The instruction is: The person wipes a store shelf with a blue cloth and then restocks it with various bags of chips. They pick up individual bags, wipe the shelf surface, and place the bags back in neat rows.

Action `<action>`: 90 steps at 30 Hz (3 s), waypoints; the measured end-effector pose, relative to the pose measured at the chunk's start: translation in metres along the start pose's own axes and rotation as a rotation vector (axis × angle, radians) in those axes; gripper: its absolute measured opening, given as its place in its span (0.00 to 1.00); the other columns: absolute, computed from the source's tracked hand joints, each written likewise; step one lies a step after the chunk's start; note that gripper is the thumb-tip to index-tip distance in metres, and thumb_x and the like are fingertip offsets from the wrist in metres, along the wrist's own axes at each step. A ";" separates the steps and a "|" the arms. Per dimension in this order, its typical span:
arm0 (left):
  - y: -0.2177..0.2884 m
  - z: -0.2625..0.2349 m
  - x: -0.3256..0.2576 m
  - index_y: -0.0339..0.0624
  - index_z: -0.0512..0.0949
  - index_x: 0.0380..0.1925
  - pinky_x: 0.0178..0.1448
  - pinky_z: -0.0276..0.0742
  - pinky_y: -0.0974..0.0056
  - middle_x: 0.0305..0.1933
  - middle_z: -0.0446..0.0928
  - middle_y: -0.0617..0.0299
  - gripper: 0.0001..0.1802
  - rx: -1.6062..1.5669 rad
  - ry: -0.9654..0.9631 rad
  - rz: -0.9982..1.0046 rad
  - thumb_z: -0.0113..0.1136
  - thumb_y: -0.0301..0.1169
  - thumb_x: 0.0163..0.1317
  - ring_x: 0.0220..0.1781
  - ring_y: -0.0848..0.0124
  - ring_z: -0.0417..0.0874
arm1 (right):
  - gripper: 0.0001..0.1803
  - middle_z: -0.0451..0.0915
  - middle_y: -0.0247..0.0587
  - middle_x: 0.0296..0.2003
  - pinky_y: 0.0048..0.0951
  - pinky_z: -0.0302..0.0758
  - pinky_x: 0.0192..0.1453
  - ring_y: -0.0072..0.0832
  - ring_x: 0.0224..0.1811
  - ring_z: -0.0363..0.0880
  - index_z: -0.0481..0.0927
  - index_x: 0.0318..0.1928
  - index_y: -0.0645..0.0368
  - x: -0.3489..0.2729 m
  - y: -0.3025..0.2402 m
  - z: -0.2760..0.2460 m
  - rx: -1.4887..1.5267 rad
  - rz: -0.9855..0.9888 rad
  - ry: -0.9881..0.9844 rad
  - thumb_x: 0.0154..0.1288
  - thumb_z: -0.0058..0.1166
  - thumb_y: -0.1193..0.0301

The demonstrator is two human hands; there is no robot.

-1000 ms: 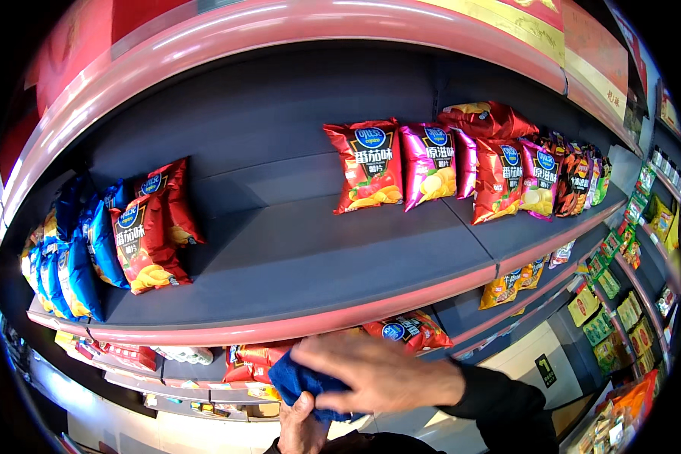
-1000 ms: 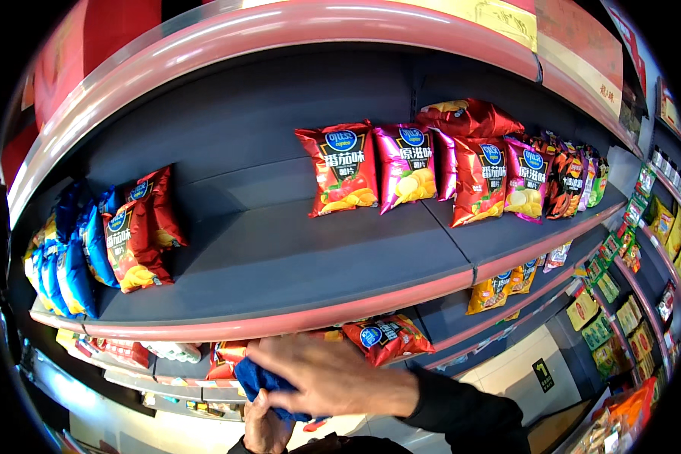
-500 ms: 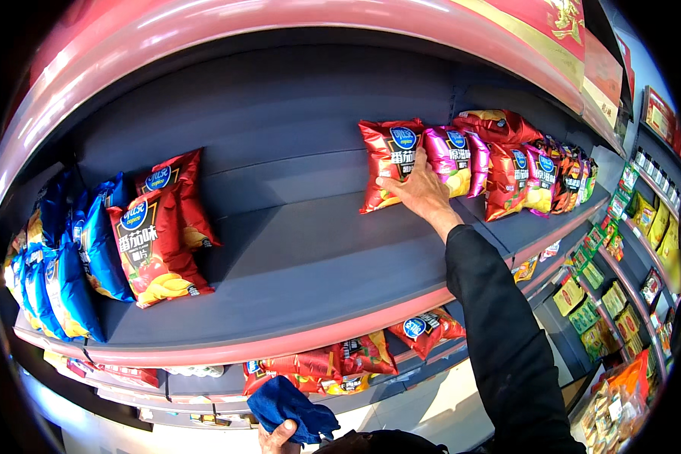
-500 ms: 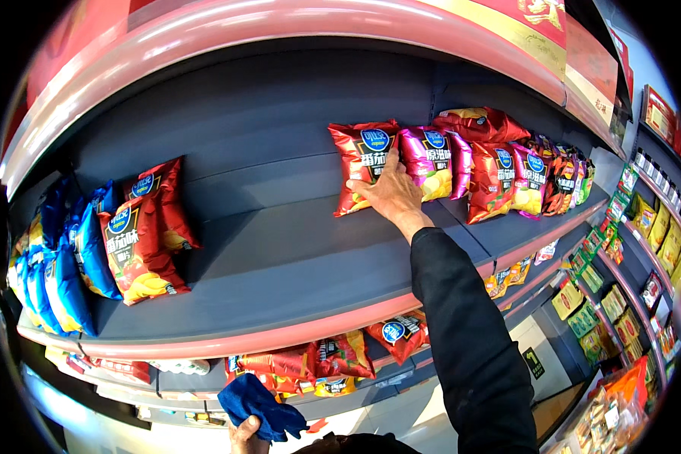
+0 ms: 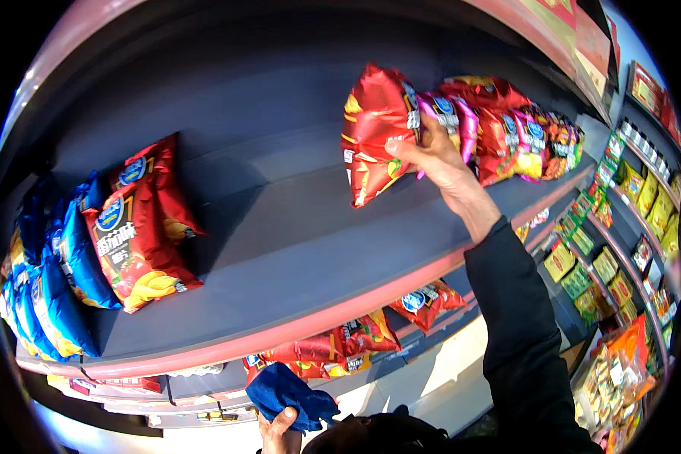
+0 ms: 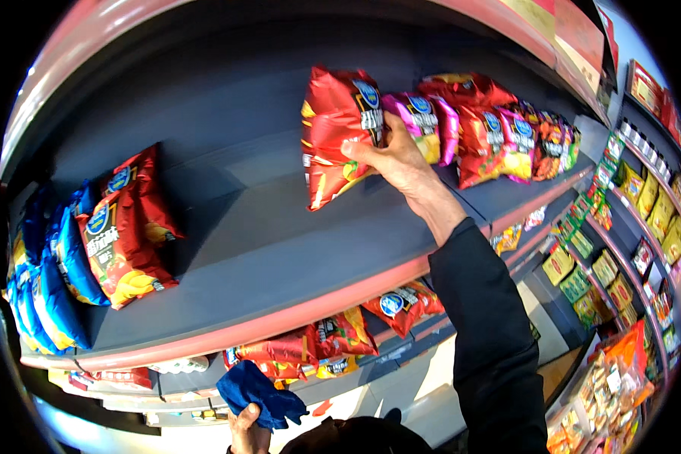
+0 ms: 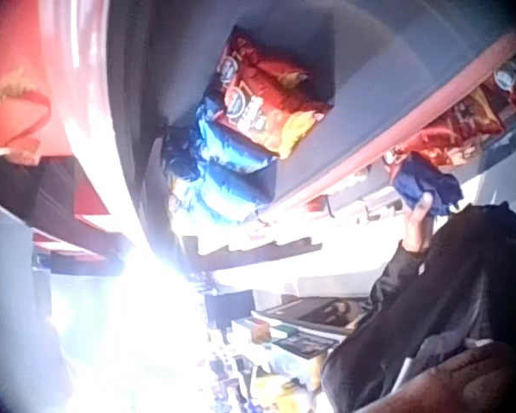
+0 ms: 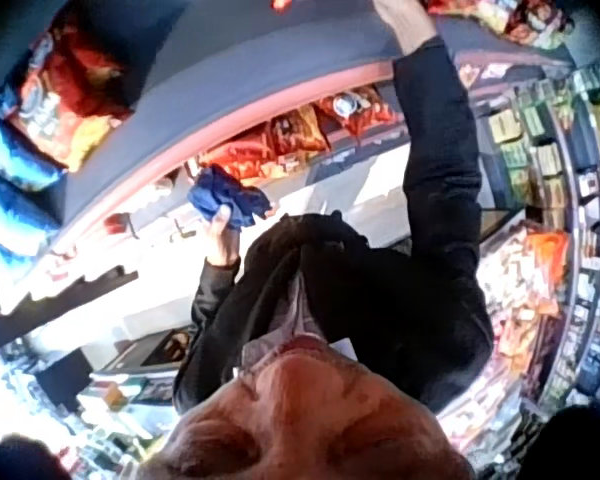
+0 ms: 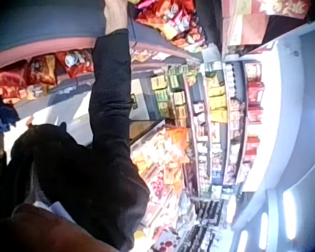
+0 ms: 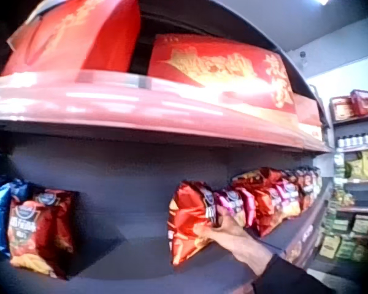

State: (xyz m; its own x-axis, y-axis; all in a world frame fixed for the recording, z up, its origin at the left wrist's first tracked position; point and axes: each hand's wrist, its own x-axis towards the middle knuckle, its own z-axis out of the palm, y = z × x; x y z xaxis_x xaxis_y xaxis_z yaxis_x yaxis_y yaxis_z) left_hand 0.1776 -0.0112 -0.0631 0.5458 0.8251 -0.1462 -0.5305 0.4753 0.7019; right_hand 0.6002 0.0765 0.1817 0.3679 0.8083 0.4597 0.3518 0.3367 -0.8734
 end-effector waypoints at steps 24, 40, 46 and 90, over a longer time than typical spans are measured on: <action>-0.065 0.097 0.021 0.45 0.66 0.46 0.48 0.80 0.49 0.35 0.73 0.59 0.18 0.179 -0.065 -0.042 0.66 0.35 0.67 0.33 0.62 0.77 | 0.58 0.76 0.60 0.64 0.41 0.71 0.72 0.51 0.68 0.76 0.56 0.77 0.62 -0.266 0.125 -0.211 -0.894 0.728 -0.134 0.51 0.74 0.53; -0.096 0.142 0.019 0.38 0.67 0.55 0.52 0.80 0.49 0.35 0.77 0.53 0.26 0.253 0.031 0.042 0.68 0.37 0.64 0.38 0.56 0.82 | 0.56 0.74 0.59 0.61 0.50 0.76 0.64 0.58 0.62 0.75 0.55 0.76 0.66 -0.198 0.287 -0.189 -0.999 0.195 0.392 0.54 0.76 0.60; -0.101 0.159 0.017 0.47 0.70 0.43 0.44 0.75 0.63 0.34 0.74 0.63 0.13 0.229 0.162 -0.013 0.66 0.30 0.66 0.35 0.70 0.76 | 0.57 0.75 0.58 0.61 0.51 0.78 0.62 0.58 0.62 0.76 0.56 0.76 0.65 -0.191 0.291 -0.177 -0.960 0.402 0.353 0.54 0.77 0.58; 0.016 0.048 -0.011 0.37 0.70 0.68 0.71 0.74 0.51 0.65 0.78 0.51 0.30 0.273 -0.373 0.116 0.64 0.31 0.68 0.67 0.58 0.79 | 0.21 0.76 0.43 0.61 0.47 0.82 0.58 0.48 0.58 0.80 0.79 0.60 0.50 -0.050 0.011 0.183 -0.738 -0.753 -0.633 0.68 0.57 0.65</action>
State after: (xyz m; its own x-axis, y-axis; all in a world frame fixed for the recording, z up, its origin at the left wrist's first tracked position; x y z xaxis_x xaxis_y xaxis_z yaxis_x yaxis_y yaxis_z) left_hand 0.1945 -0.0280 -0.0167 0.7155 0.6778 0.1691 -0.4389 0.2478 0.8637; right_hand 0.4278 0.1280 0.1198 -0.5479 0.6911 0.4713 0.7735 0.6331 -0.0292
